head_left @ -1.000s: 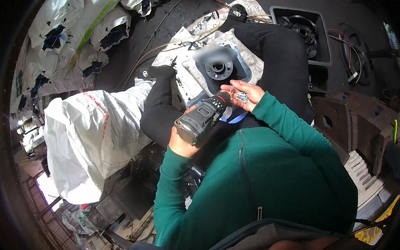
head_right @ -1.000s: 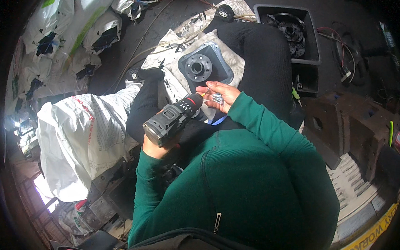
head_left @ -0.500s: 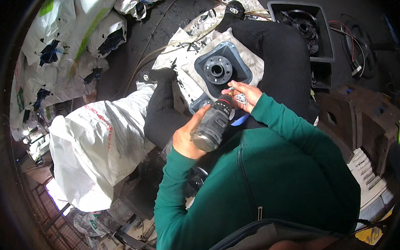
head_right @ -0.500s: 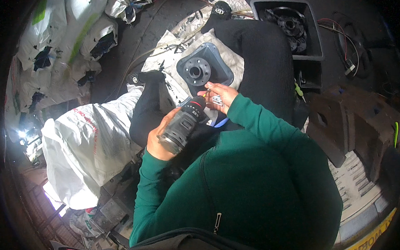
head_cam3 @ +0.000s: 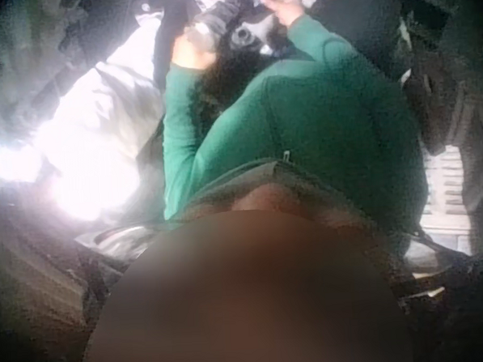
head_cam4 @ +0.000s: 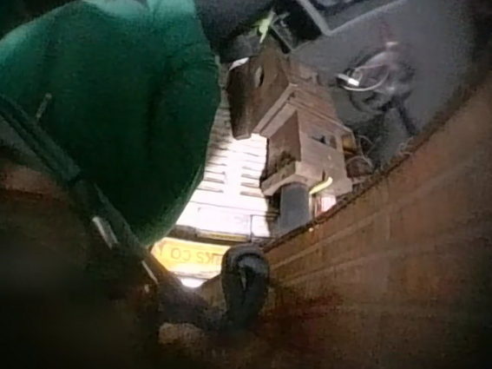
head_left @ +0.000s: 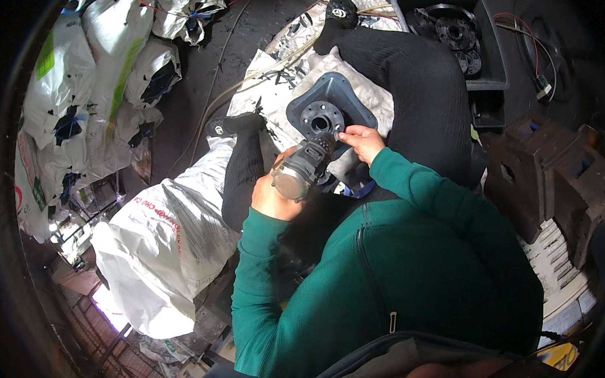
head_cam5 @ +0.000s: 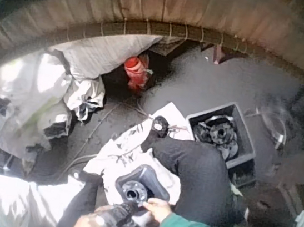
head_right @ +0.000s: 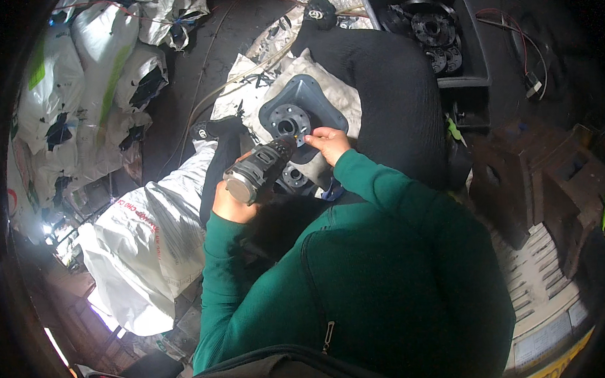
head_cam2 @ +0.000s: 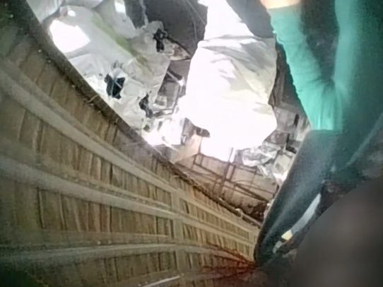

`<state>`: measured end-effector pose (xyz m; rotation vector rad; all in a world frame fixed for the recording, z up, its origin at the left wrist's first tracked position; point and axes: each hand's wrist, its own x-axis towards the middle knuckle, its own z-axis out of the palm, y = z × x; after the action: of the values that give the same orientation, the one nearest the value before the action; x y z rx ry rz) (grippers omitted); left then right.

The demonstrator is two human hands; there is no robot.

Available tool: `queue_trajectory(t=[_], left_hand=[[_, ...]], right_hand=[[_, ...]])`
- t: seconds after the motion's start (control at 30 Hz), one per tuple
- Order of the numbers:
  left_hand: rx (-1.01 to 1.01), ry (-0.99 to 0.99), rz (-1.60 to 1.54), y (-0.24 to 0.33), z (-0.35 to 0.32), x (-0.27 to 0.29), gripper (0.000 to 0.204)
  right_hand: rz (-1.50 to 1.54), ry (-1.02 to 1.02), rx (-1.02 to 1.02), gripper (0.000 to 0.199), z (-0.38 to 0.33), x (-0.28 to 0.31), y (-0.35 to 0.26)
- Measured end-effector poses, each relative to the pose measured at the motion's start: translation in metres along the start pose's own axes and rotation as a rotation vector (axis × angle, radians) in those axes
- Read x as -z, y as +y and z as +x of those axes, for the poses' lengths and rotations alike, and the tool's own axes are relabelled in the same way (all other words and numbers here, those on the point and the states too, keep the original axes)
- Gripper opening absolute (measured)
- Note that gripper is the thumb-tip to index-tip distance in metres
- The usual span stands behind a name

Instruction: The person sits on the floor and uses a cordless drill to fasten screws into a black plastic housing component. They repeatedly pick up screws, align them with holes in the housing, and drive them in with the drill. The person occasionally reaches into a nearby bin to retrieve additional screws or parts.

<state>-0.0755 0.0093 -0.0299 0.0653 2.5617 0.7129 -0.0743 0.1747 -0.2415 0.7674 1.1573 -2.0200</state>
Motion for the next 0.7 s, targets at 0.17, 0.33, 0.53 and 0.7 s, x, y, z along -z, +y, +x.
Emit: queue_trajectory(t=[0.17, 0.33, 0.53, 0.7], left_hand=[[0.006, -0.042, 0.076, 0.01, 0.016, 0.007, 0.056], [0.039, -0.076, 0.013, 0.013, 0.027, 0.004, 0.055], [0.02, -0.074, 0.024, 0.008, 0.032, -0.001, 0.058], [0.011, -0.041, -0.055, -0.002, 0.033, -0.003, 0.062]], right_hand=[[-0.071, -0.114, 0.104, 0.022, 0.013, 0.0, 0.01], [-0.054, -0.126, 0.081, 0.017, 0.019, -0.001, 0.015], [-0.048, -0.149, 0.087, 0.013, 0.013, -0.003, 0.01], [-0.045, -0.194, 0.145, 0.013, 0.017, 0.001, 0.012]])
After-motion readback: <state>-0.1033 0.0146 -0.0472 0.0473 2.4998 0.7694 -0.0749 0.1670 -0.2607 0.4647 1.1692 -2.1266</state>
